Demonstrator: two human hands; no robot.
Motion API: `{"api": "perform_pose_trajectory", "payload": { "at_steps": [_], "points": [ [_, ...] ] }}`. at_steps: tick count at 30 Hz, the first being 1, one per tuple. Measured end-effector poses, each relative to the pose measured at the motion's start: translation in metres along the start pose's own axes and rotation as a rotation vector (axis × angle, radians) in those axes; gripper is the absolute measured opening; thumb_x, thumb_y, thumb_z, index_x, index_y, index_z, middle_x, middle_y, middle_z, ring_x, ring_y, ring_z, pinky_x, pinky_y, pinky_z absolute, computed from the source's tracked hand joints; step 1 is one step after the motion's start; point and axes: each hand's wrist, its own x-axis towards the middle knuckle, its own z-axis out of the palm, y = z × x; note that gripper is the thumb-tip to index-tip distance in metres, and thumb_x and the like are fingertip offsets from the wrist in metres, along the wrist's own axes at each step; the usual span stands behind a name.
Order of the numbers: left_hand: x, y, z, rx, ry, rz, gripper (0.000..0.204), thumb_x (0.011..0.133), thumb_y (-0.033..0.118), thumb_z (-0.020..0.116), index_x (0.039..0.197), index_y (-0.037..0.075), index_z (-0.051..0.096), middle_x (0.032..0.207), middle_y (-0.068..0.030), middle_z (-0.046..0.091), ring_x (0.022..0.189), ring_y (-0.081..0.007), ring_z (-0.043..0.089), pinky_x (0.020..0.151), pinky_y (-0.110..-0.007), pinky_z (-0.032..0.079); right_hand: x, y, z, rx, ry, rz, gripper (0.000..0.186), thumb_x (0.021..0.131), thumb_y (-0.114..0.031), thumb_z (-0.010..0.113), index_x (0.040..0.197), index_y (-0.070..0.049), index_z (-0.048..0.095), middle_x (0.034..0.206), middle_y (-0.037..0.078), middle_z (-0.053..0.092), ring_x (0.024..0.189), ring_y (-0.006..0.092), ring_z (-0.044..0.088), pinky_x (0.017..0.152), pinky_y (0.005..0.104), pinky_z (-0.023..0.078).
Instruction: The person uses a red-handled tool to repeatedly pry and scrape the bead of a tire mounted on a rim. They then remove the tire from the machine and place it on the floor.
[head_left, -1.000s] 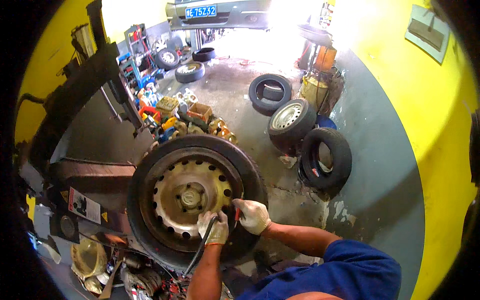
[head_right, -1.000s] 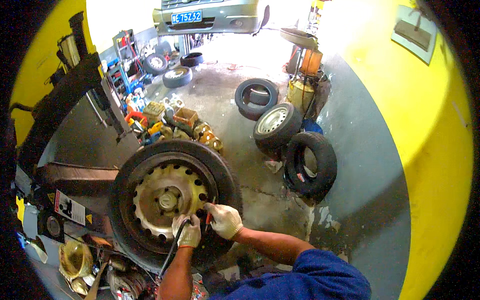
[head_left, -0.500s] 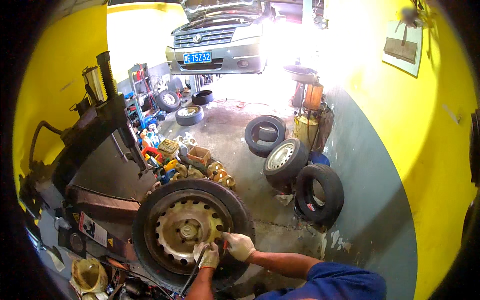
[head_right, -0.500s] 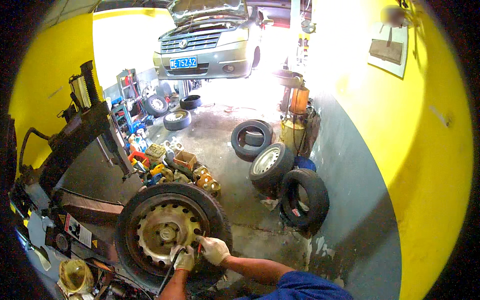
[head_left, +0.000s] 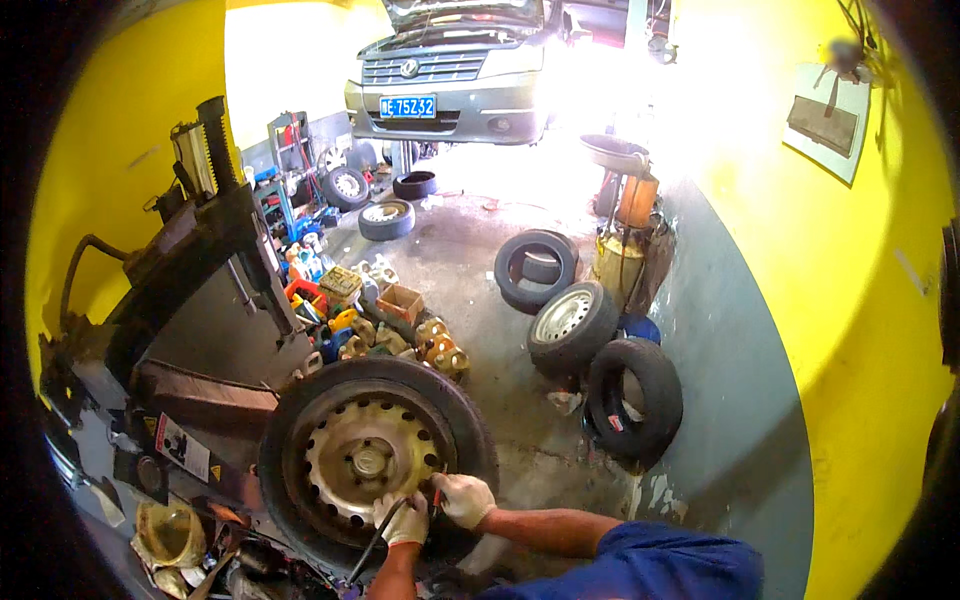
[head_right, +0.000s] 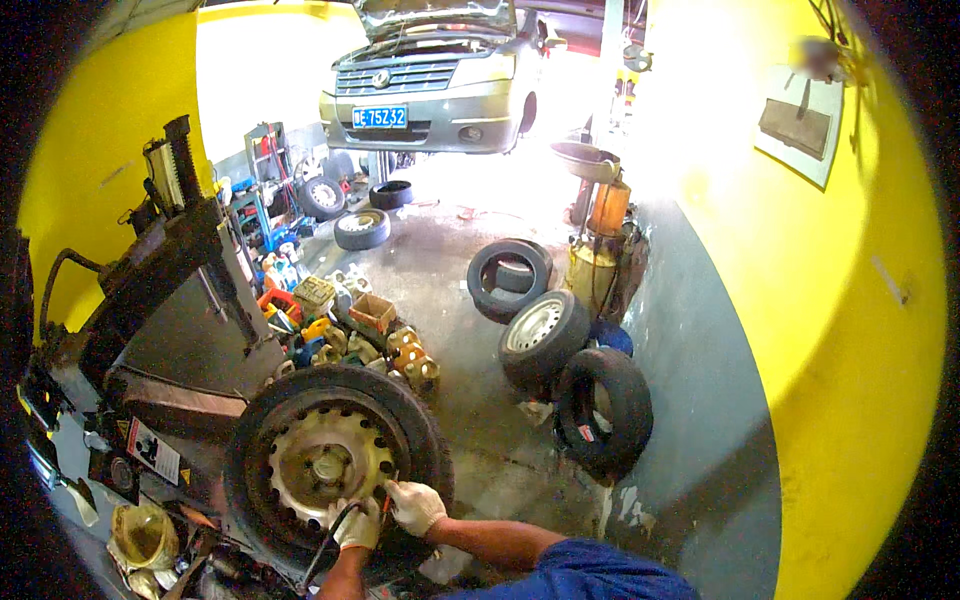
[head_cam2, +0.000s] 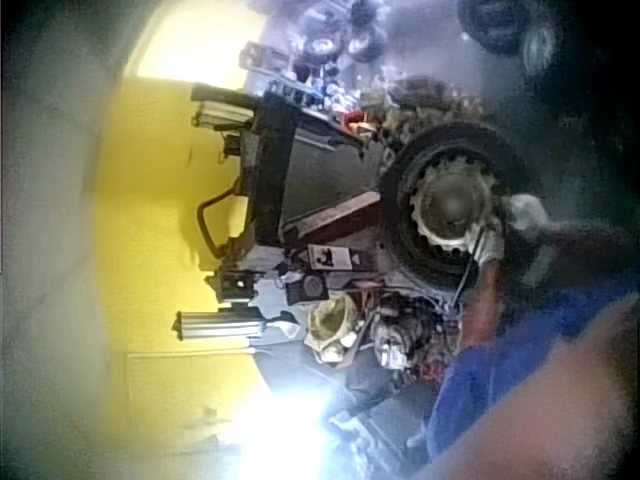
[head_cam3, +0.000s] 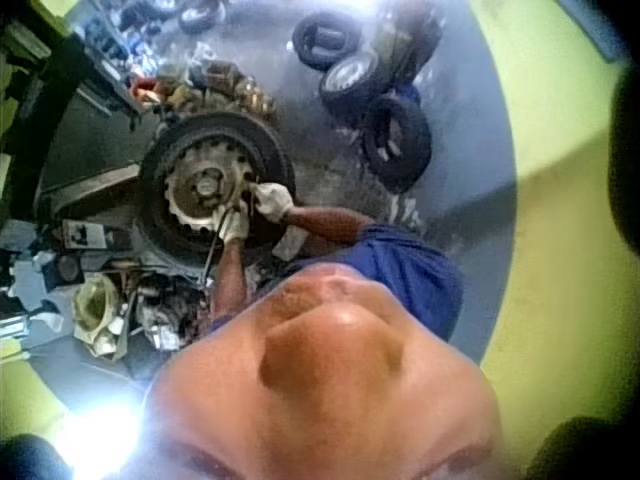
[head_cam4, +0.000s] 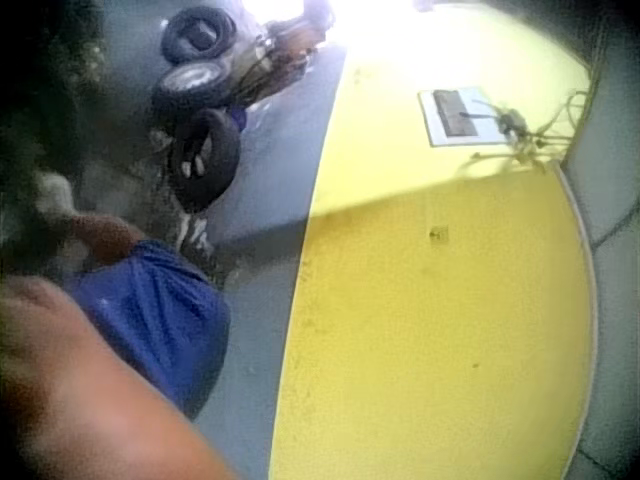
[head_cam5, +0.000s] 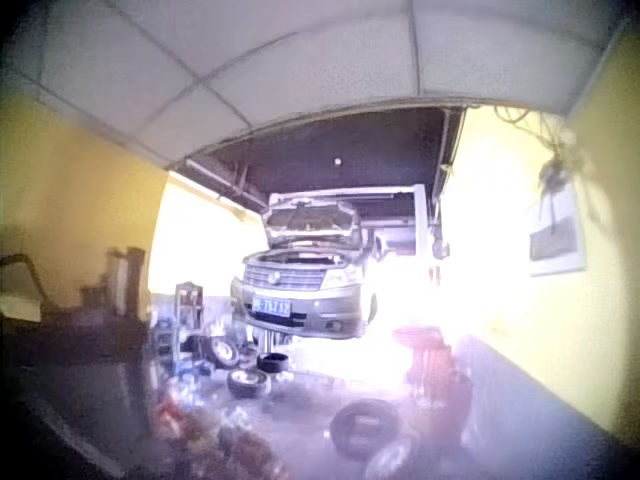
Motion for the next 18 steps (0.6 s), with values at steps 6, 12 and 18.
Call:
{"api": "perform_pose_trajectory", "payload": {
  "at_steps": [6,12,18],
  "points": [
    [-0.002,-0.006,0.004,-0.131,0.082,-0.088,0.044,0.089,0.044,0.063,0.081,0.002,0.074,0.092,-0.0218,0.068,0.087,-0.0425,0.063,0.084,-0.053,0.051,0.002,0.000,0.000,0.016,-0.023,-0.015,0.034,0.083,-0.015,0.068,0.115,-0.008,0.062,0.088,0.014,0.069,0.086,0.0375,0.068,0.075,0.0475,0.055],
    [-0.002,-0.008,0.015,-0.170,0.365,-0.008,0.026,0.087,0.021,0.068,0.069,0.002,0.067,0.078,-0.0174,0.064,0.083,-0.0389,0.063,0.077,-0.053,0.051,0.002,0.000,-0.003,-0.054,0.053,-0.057,0.034,0.083,-0.015,0.068,0.115,-0.006,0.062,0.090,0.015,0.069,0.086,0.0371,0.068,0.075,0.0478,0.055],
    [-0.003,-0.008,-0.003,-0.250,0.338,-0.015,0.026,0.086,0.020,0.068,0.068,0.002,0.064,0.080,-0.0190,0.062,0.081,-0.0401,0.062,0.072,-0.053,0.051,0.000,0.002,0.000,-0.008,0.013,-0.016,0.026,0.084,-0.015,0.066,0.110,-0.010,0.064,0.085,0.012,0.069,0.082,0.0363,0.069,0.072,0.0477,0.055]
  ]
}}
